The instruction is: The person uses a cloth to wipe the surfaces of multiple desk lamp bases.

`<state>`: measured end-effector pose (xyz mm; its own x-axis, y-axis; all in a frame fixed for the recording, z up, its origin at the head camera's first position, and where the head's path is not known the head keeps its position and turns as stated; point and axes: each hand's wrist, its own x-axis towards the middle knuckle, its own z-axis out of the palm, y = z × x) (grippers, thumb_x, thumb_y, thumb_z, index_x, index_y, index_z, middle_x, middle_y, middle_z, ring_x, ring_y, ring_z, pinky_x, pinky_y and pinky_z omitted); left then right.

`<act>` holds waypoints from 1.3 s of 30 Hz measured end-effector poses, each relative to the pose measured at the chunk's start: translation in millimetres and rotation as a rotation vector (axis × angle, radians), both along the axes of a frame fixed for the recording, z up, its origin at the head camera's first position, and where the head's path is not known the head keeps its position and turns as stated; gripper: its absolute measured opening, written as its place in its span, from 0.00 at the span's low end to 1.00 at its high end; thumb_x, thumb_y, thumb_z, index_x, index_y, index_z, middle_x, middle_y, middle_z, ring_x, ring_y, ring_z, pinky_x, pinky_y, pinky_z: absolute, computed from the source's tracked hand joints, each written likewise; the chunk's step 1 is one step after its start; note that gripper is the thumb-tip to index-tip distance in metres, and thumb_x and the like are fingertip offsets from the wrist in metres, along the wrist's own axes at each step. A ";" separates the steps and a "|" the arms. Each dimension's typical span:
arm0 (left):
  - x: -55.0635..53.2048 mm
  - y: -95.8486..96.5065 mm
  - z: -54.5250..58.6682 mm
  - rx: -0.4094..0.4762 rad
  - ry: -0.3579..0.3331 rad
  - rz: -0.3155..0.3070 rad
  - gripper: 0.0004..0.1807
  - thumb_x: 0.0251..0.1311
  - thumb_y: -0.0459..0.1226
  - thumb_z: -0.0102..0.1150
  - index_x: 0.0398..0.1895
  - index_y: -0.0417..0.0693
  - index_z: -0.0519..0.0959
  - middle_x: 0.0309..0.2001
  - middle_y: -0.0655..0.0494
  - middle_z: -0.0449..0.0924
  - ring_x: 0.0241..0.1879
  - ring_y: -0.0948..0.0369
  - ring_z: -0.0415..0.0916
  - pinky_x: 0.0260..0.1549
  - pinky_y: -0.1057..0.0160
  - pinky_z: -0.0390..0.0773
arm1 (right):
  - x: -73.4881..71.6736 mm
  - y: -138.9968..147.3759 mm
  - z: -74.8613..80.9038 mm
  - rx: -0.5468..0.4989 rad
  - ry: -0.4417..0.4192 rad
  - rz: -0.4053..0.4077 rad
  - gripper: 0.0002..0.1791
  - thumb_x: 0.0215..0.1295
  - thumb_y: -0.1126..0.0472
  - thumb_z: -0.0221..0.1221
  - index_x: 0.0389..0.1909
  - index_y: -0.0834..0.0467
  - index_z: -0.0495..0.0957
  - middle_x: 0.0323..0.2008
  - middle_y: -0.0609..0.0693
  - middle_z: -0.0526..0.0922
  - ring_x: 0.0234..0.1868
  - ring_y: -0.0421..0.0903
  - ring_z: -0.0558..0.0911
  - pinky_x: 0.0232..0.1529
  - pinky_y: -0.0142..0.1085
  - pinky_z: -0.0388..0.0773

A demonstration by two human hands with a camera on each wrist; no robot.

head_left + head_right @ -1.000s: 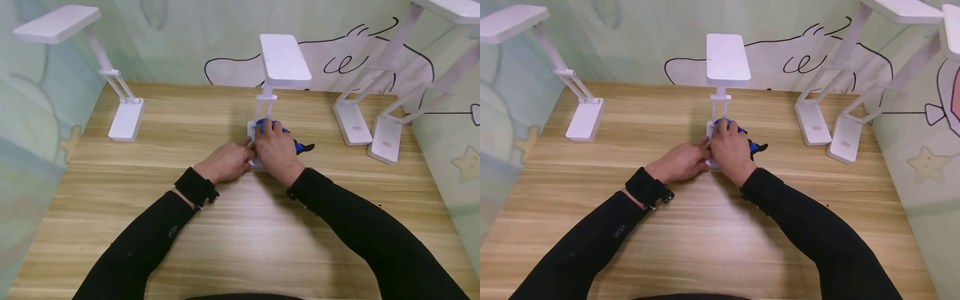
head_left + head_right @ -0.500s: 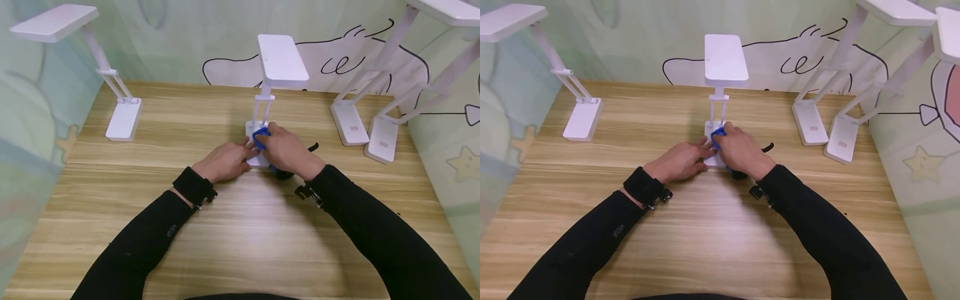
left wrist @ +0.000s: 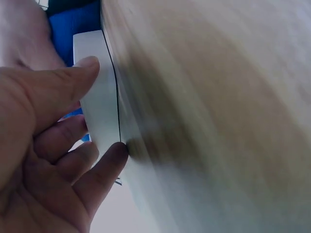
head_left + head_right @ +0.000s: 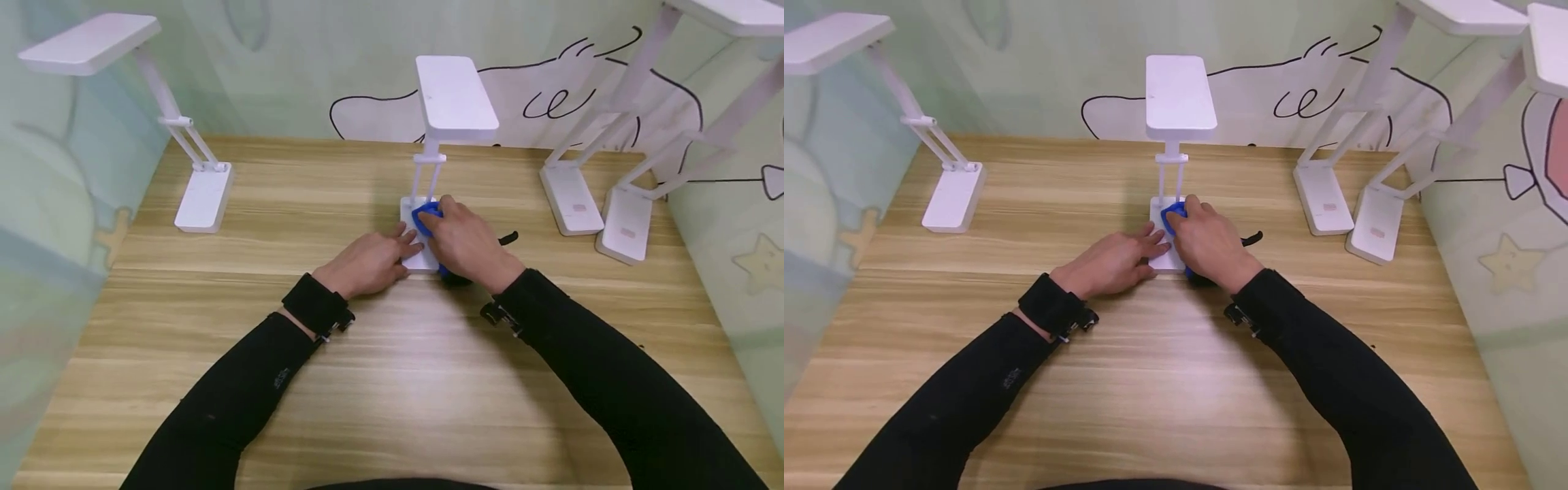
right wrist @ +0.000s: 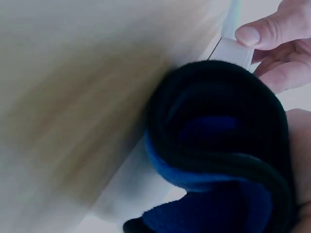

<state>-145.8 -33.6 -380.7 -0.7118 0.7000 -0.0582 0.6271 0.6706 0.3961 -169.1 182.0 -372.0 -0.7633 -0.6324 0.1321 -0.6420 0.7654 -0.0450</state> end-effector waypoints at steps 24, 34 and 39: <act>-52.9 -1.8 8.5 0.147 -0.320 0.243 0.62 0.58 0.53 0.78 0.85 0.39 0.49 0.82 0.39 0.54 0.81 0.49 0.57 0.79 0.55 0.59 | 12.1 24.5 0.9 -0.099 -0.280 0.002 0.28 0.74 0.60 0.62 0.73 0.57 0.75 0.43 0.60 0.71 0.36 0.51 0.74 0.31 0.39 0.73; -66.3 3.3 4.4 0.154 -0.459 0.307 0.58 0.62 0.49 0.76 0.86 0.46 0.49 0.83 0.46 0.57 0.81 0.53 0.57 0.79 0.55 0.59 | -1.6 8.1 1.2 -0.050 -0.107 -0.010 0.24 0.72 0.61 0.64 0.68 0.59 0.80 0.41 0.62 0.76 0.35 0.51 0.74 0.33 0.40 0.79; -65.4 4.9 3.5 0.157 -0.460 0.317 0.58 0.62 0.50 0.75 0.86 0.47 0.49 0.84 0.47 0.55 0.81 0.53 0.56 0.79 0.55 0.58 | 3.8 14.6 4.0 -0.035 -0.152 0.009 0.24 0.73 0.60 0.64 0.68 0.58 0.80 0.42 0.62 0.76 0.36 0.51 0.75 0.33 0.39 0.78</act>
